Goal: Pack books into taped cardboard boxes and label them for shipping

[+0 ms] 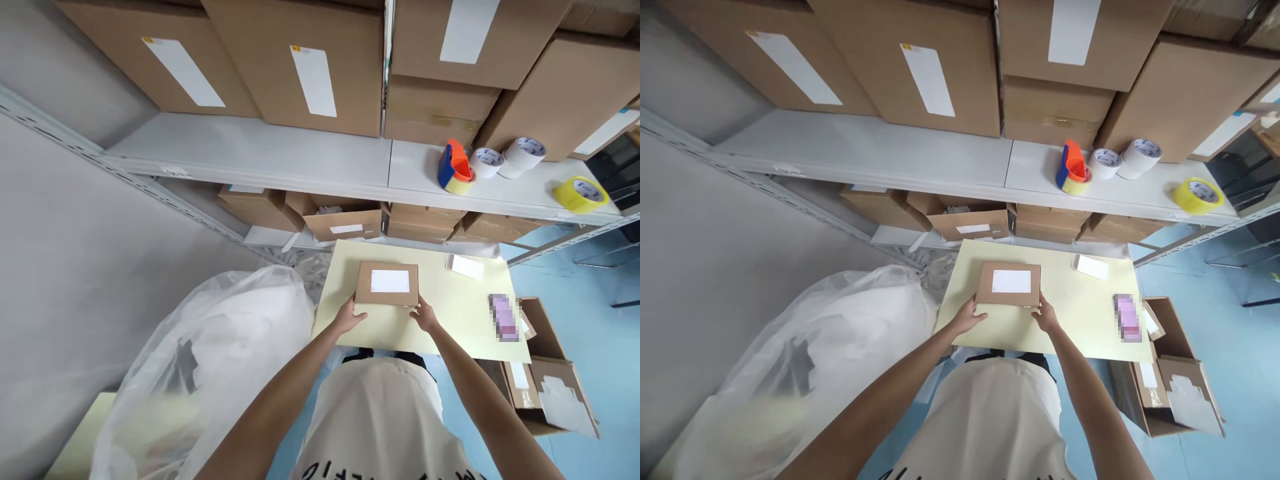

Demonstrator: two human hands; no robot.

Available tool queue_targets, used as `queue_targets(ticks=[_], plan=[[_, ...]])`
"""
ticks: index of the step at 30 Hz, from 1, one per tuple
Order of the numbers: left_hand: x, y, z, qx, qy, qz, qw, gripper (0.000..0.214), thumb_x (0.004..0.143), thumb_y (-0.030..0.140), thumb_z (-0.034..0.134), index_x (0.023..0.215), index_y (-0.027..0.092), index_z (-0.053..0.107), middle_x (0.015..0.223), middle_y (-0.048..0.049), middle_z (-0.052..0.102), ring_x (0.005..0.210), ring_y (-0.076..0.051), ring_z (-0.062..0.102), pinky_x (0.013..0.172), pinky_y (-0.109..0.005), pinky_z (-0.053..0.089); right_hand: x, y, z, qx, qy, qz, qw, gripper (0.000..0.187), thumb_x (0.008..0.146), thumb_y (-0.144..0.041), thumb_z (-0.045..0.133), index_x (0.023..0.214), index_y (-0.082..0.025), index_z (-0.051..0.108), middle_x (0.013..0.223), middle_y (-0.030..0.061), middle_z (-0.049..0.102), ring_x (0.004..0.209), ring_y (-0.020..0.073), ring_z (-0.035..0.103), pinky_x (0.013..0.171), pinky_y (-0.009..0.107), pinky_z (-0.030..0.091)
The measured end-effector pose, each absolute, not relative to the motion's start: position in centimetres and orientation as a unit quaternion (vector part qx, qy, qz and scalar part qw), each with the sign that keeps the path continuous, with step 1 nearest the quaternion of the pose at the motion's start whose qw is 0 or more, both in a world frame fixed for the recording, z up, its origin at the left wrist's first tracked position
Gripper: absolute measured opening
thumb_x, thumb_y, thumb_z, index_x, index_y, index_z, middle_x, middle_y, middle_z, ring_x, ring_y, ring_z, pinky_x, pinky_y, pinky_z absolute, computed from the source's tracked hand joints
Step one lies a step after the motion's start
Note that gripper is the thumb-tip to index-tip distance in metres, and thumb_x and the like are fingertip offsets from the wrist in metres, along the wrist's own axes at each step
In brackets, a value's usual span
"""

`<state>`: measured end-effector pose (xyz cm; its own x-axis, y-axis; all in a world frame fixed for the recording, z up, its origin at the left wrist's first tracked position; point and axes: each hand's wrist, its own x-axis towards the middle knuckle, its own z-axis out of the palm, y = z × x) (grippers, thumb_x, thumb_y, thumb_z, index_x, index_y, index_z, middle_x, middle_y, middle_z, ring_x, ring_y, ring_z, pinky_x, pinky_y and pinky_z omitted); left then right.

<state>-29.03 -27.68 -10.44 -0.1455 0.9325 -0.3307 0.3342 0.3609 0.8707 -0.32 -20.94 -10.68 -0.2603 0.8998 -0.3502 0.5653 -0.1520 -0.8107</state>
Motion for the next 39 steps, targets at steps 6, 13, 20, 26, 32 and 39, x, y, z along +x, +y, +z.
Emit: queue_targets(ticks=[6, 13, 20, 26, 32, 39], plan=[[-29.2, -26.8, -7.9, 0.512, 0.67, 0.333, 0.421, 0.056, 0.069, 0.039, 0.072, 0.118, 0.018, 0.059, 0.113, -0.0103, 0.065, 0.098, -0.024, 0.065, 0.082, -0.036, 0.055, 0.4, -23.4, -6.7, -0.593, -0.643, 0.452, 0.177, 0.054, 0.079, -0.042, 0.061, 0.13, -0.024, 0.058, 0.106, 0.0082, 0.07, 0.084, 0.0231, 0.067, 0.076, 0.039, 0.058], [-27.8, -26.0, -4.2, 0.539, 0.654, 0.333, 0.414, 0.049, 0.086, 0.058, 0.046, 0.104, 0.017, 0.066, 0.088, -0.0057, 0.066, 0.073, -0.017, 0.062, 0.071, -0.029, 0.051, 1.9, -24.4, -2.9, -0.683, -0.567, 0.389, 0.245, 0.078, 0.09, -0.073, 0.02, 0.118, -0.017, 0.067, 0.098, 0.0121, 0.07, 0.097, 0.0276, 0.063, 0.082, 0.039, 0.052], [-25.7, -24.6, -4.2, 0.546, 0.682, 0.253, 0.416, 0.045, 0.092, 0.051, 0.038, 0.089, 0.02, 0.07, 0.079, -0.0037, 0.071, 0.078, -0.02, 0.067, 0.067, -0.026, 0.046, 1.6, -23.2, -3.5, -0.745, -0.516, 0.359, 0.221, 0.075, 0.083, -0.076, 0.029, 0.106, -0.019, 0.071, 0.104, 0.0129, 0.073, 0.099, 0.0296, 0.065, 0.084, 0.038, 0.049], [-25.1, -23.3, -5.1, 0.551, 0.695, 0.242, 0.393, 0.036, 0.091, 0.046, 0.047, 0.088, 0.019, 0.07, 0.082, -0.006, 0.071, 0.08, -0.021, 0.066, 0.071, -0.027, 0.047, 1.2, -21.3, -4.7, -0.76, -0.519, 0.333, 0.205, 0.07, 0.084, -0.072, 0.032, 0.107, -0.015, 0.068, 0.095, 0.0135, 0.071, 0.093, 0.0287, 0.063, 0.079, 0.036, 0.048], [-24.5, -22.6, -5.9, 0.528, 0.729, 0.24, 0.363, 0.03, 0.091, 0.041, 0.051, 0.096, 0.016, 0.068, 0.088, -0.0094, 0.07, 0.084, -0.022, 0.066, 0.077, -0.031, 0.049, 1.7, -19.8, -5.0, -0.754, -0.529, 0.343, 0.186, 0.066, 0.085, -0.069, 0.038, 0.11, -0.015, 0.068, 0.097, 0.0146, 0.069, 0.094, 0.0283, 0.062, 0.082, 0.037, 0.048], [-23.9, -22.0, -5.1, 0.536, 0.748, 0.321, 0.226, 0.049, 0.078, 0.024, 0.064, 0.125, 0.015, 0.052, 0.117, -0.0151, 0.059, 0.106, -0.027, 0.062, 0.097, -0.044, 0.049, 4.1, -18.9, -6.2, -0.693, -0.51, 0.465, 0.208, 0.069, 0.086, -0.068, 0.04, 0.126, -0.016, 0.063, 0.113, 0.0129, 0.069, 0.099, 0.0256, 0.065, 0.086, 0.038, 0.051]])
